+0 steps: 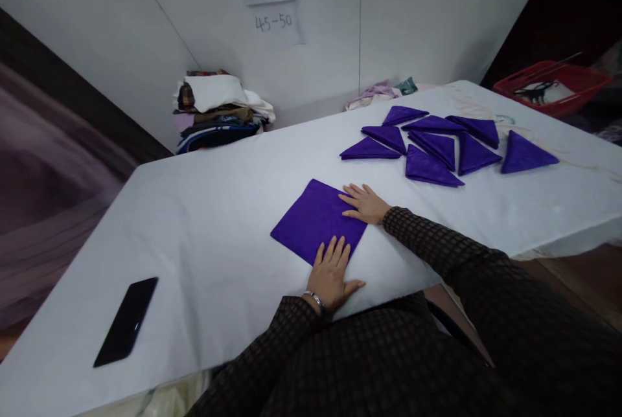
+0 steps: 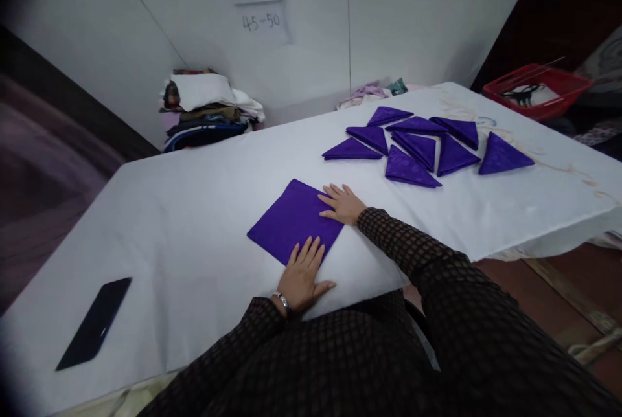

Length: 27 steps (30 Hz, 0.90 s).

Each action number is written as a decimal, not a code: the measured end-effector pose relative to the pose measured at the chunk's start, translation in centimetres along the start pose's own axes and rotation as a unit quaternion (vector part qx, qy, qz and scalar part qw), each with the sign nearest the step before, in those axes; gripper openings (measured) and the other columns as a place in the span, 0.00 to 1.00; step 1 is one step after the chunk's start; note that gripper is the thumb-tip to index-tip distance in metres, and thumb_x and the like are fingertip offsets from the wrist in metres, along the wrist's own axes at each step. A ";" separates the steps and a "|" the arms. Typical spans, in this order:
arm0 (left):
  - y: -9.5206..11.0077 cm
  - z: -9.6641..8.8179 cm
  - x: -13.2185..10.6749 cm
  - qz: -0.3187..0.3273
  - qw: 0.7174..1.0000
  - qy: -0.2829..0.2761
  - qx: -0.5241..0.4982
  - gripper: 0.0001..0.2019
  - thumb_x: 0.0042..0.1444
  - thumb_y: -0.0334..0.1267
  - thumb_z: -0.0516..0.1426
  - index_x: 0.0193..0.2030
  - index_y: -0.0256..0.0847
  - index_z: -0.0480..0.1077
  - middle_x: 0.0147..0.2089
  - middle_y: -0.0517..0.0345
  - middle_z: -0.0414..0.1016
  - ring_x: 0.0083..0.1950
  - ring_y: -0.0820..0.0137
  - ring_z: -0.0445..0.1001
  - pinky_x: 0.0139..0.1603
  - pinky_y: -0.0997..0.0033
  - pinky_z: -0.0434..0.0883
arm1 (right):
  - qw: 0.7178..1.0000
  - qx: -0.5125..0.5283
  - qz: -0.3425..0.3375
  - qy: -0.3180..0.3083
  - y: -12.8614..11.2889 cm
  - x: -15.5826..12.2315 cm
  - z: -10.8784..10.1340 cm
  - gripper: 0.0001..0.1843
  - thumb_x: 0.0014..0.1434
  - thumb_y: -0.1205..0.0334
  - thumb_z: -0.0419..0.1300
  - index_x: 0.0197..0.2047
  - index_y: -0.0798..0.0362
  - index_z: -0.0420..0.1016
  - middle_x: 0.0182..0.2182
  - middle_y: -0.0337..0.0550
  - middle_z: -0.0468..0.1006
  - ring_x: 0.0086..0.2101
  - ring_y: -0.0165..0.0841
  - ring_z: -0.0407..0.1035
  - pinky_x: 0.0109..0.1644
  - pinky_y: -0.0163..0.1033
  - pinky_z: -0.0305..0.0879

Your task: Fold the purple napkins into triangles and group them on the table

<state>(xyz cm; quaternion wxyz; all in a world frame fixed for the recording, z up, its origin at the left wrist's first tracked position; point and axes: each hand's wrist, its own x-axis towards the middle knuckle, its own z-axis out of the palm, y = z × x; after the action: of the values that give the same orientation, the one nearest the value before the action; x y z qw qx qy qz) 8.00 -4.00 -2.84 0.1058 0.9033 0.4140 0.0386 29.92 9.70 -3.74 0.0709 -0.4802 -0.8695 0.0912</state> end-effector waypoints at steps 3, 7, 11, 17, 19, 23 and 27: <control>0.0 0.2 -0.2 -0.001 1.000 0.006 -0.007 0.40 0.54 0.64 0.47 0.66 0.37 0.51 0.69 0.43 0.49 0.70 0.54 0.43 0.67 0.45 0.45 | 0.999 0.013 0.036 -0.010 0.9 0.7 -0.4 0.37 0.62 0.38 0.39 0.67 0.51 0.50 0.67 0.51 0.47 0.65 0.45 0.39 0.64 0.58 0.35; 0.1 -0.1 -0.4 -0.001 0.999 0.011 -0.032 0.41 0.54 0.64 0.47 0.67 0.38 0.50 0.69 0.43 0.49 0.70 0.55 0.43 0.67 0.45 0.45 | 0.996 0.053 0.066 -0.019 -0.6 1.5 -1.5 0.39 0.62 0.37 0.36 0.68 0.52 0.45 0.67 0.54 0.45 0.65 0.46 0.38 0.64 0.59 0.38; -1.0 -2.0 0.4 -0.021 0.996 -0.010 -0.081 0.38 0.58 0.61 0.44 0.68 0.37 0.47 0.69 0.43 0.50 0.70 0.60 0.47 0.66 0.51 0.50 | 0.999 0.044 -0.017 -0.010 -3.9 3.1 -2.4 0.41 0.61 0.35 0.37 0.68 0.55 0.47 0.67 0.54 0.44 0.65 0.45 0.37 0.65 0.57 0.35; -6.1 -3.3 2.5 -0.171 0.982 0.077 0.007 0.37 0.58 0.59 0.45 0.65 0.32 0.54 0.69 0.40 0.48 0.70 0.55 0.43 0.67 0.46 0.43 | 0.998 0.015 -0.055 -0.036 -6.1 7.9 -1.8 0.42 0.61 0.35 0.38 0.66 0.60 0.52 0.66 0.58 0.48 0.65 0.45 0.39 0.65 0.56 0.37; -7.3 -2.6 2.6 -0.206 0.976 0.073 0.023 0.38 0.58 0.60 0.44 0.65 0.31 0.54 0.69 0.40 0.49 0.70 0.54 0.43 0.67 0.46 0.43 | 0.997 0.011 -0.052 -0.053 -5.8 9.2 -1.0 0.43 0.61 0.35 0.38 0.66 0.62 0.52 0.65 0.59 0.48 0.65 0.46 0.39 0.65 0.57 0.37; -7.8 -1.5 2.4 -0.217 0.974 0.058 0.030 0.39 0.57 0.62 0.41 0.66 0.33 0.52 0.69 0.43 0.48 0.70 0.55 0.42 0.68 0.47 0.42 | 0.996 0.007 -0.062 -0.059 -4.2 10.4 0.4 0.42 0.61 0.37 0.39 0.67 0.61 0.49 0.66 0.55 0.46 0.65 0.44 0.39 0.65 0.56 0.36; -7.5 -1.7 2.3 -0.216 0.975 0.047 0.037 0.39 0.58 0.62 0.40 0.67 0.34 0.51 0.70 0.46 0.46 0.71 0.56 0.41 0.68 0.48 0.42 | 0.999 0.010 -0.038 -0.024 -1.8 10.7 0.9 0.42 0.61 0.36 0.39 0.68 0.57 0.47 0.67 0.52 0.47 0.65 0.43 0.39 0.66 0.55 0.34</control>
<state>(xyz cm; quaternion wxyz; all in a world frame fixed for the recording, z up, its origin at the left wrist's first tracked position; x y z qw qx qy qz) 3.63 2.77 -2.95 0.0590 0.7933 0.6046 0.0417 22.59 17.79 -3.87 0.0587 -0.4436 -0.8877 0.1087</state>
